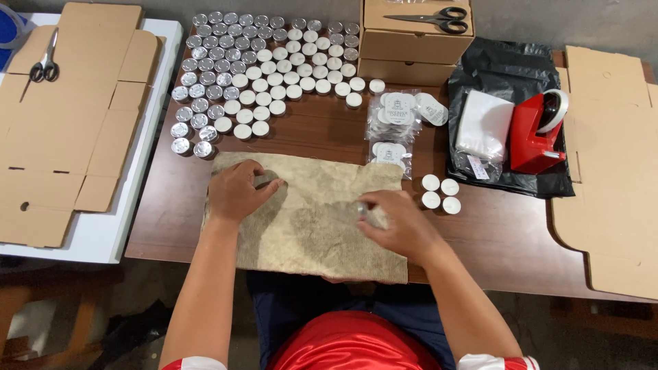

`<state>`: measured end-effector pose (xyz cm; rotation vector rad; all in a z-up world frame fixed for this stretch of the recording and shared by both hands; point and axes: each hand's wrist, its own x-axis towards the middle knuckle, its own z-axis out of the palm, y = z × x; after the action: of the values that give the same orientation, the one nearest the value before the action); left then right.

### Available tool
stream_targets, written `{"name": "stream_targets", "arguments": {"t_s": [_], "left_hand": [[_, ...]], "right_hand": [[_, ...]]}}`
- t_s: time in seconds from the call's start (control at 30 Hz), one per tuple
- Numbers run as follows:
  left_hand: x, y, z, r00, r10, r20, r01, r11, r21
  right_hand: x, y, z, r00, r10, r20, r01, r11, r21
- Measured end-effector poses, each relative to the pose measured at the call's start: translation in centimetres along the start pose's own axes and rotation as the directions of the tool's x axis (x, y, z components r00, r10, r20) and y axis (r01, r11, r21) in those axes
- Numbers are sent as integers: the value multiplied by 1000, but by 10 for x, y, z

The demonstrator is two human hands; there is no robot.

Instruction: Cleaning the bottom of small white plastic containers by rubbing them against a felt cloth on a workspace table.

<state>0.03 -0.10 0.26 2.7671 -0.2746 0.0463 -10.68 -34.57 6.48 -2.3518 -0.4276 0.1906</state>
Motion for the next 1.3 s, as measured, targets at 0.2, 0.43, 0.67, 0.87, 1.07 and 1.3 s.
{"name": "stream_targets", "arguments": {"t_s": [0.2,0.43,0.67,0.87,1.07,1.3], "left_hand": [[3,-3,7,997,17,-75,-18,1000,-2],[3,1,4,1000,-7,-18,7,1000,4],[2,-3,7,999,-4,-42,2,999,-42],[1,-2,7,993,51,-104,-55,998,-34],[1,-6,16,980,66,-187,-60,997,40],[2,5,-1,994,9,-108,-10,1000,-2]], "right_hand": [[-61,79,-45,775,-145,-615,21,979,-205],[-87,94,-77,694,505,-513,-630,771,-92],[-85,98,-71,635,511,-580,-583,809,74],[-83,106,-61,654,414,-633,-524,852,15],[-88,106,-62,633,201,-748,-402,911,-95],[2,13,-38,821,104,-561,-249,950,-189]]}}
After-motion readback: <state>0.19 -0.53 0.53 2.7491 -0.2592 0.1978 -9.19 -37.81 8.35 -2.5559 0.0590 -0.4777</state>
